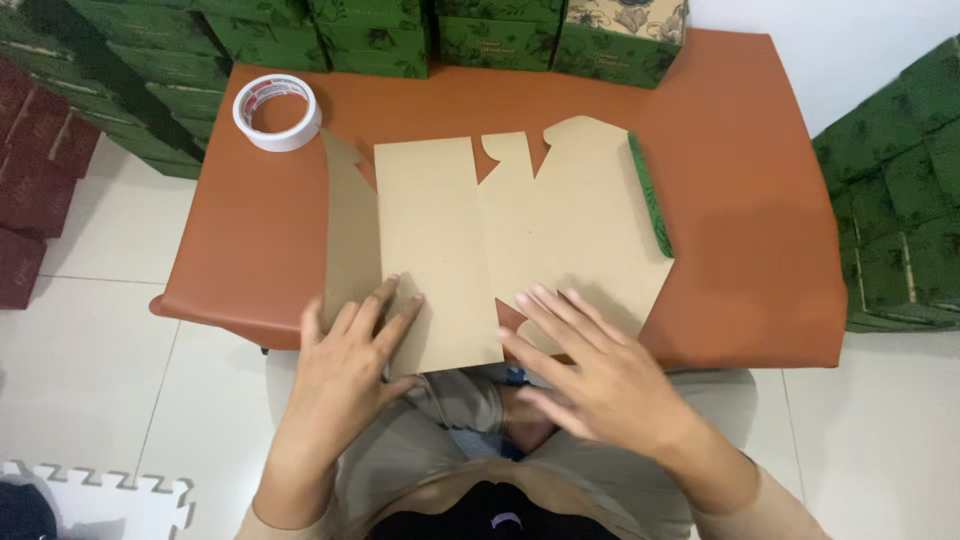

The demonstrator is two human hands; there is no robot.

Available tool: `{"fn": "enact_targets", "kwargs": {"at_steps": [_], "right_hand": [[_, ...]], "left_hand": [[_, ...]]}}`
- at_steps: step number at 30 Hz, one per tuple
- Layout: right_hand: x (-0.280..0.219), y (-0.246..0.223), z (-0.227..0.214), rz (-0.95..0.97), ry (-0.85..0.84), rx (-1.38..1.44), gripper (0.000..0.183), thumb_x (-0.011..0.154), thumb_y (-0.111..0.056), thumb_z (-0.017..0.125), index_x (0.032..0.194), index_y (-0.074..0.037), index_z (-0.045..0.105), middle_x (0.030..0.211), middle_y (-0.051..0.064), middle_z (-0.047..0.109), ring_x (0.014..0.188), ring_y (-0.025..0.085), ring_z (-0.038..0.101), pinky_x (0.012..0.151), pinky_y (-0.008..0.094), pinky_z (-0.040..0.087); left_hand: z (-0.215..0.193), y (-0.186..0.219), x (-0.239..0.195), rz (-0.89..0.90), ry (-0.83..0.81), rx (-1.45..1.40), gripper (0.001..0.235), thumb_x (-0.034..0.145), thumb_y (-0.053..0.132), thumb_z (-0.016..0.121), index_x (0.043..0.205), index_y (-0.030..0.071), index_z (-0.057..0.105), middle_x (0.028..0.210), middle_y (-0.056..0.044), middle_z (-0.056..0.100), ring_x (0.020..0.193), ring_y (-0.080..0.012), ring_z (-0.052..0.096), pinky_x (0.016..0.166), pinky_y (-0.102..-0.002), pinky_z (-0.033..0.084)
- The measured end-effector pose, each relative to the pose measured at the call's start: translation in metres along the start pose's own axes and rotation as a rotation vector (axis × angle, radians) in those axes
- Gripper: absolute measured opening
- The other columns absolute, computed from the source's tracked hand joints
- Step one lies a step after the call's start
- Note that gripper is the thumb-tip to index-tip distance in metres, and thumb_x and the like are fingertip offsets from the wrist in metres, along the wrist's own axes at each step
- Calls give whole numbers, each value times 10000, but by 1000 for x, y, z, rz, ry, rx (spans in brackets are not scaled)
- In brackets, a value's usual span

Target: The person assembles flat cardboard boxes by folding the sides and tucking the flaps into place. They place a white paper insert inside each box and then close the lid. The process is repeated for multiple boxes on a brown table.

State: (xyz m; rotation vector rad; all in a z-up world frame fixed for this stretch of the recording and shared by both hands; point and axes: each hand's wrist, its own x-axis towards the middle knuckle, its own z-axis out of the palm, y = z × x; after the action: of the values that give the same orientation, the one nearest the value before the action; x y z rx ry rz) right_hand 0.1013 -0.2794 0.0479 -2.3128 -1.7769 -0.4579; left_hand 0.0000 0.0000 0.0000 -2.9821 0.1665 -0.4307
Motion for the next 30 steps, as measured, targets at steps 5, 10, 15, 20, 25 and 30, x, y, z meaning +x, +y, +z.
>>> {"fn": "enact_targets", "kwargs": {"at_steps": [5, 10, 15, 20, 25, 30], "right_hand": [[15, 15, 46, 52, -101, -123, 852, 837, -633, 691, 1503, -160, 447, 1514, 145, 487, 1398, 289, 464, 1140, 449, 358], [16, 7, 52, 215, -147, 32, 706, 878, -602, 623, 1462, -217, 525, 1378, 89, 594, 1328, 248, 521, 1035, 450, 416], [15, 8, 36, 530, -109, 240, 272, 940, -407, 605, 1104, -245, 751, 966, -26, 679, 917, 213, 622, 764, 375, 478], [19, 2, 32, 659, -139, 328, 403, 946, -526, 580, 1054, -175, 743, 992, 42, 676, 926, 246, 637, 807, 396, 502], [12, -17, 23, 820, -302, 456, 911, 901, -667, 329, 1619, -166, 76, 1481, 142, 505, 1287, 272, 564, 996, 483, 447], [3, -29, 48, 357, -135, -201, 622, 999, -483, 492, 1505, -122, 466, 1588, 58, 438, 1480, 243, 393, 1178, 414, 350]], "left_hand": [[6, 0, 0, 27, 101, -64, 826, 659, 451, 784, 1420, 221, 560, 1391, -22, 598, 1231, -162, 559, 1180, -720, 114], [10, -10, 11, 39, 67, -313, 294, 959, 314, 569, 1219, 271, 699, 1212, -41, 709, 1168, -213, 648, 1143, -484, 353], [10, -9, 32, 128, 141, -521, 212, 1009, 322, 576, 991, 205, 752, 853, -33, 757, 815, -226, 742, 794, -365, 540], [15, -12, 51, -112, 64, -607, 202, 949, 340, 680, 1023, 170, 759, 862, -54, 777, 801, -246, 753, 725, -369, 557], [36, -8, 61, -194, 68, -576, 266, 992, 385, 599, 1146, 210, 726, 900, 21, 764, 782, -232, 709, 558, -392, 511], [44, -3, 60, -296, 65, -455, 330, 942, 430, 711, 1024, 123, 624, 1017, -63, 478, 530, -343, 576, 450, -491, 497]]}}
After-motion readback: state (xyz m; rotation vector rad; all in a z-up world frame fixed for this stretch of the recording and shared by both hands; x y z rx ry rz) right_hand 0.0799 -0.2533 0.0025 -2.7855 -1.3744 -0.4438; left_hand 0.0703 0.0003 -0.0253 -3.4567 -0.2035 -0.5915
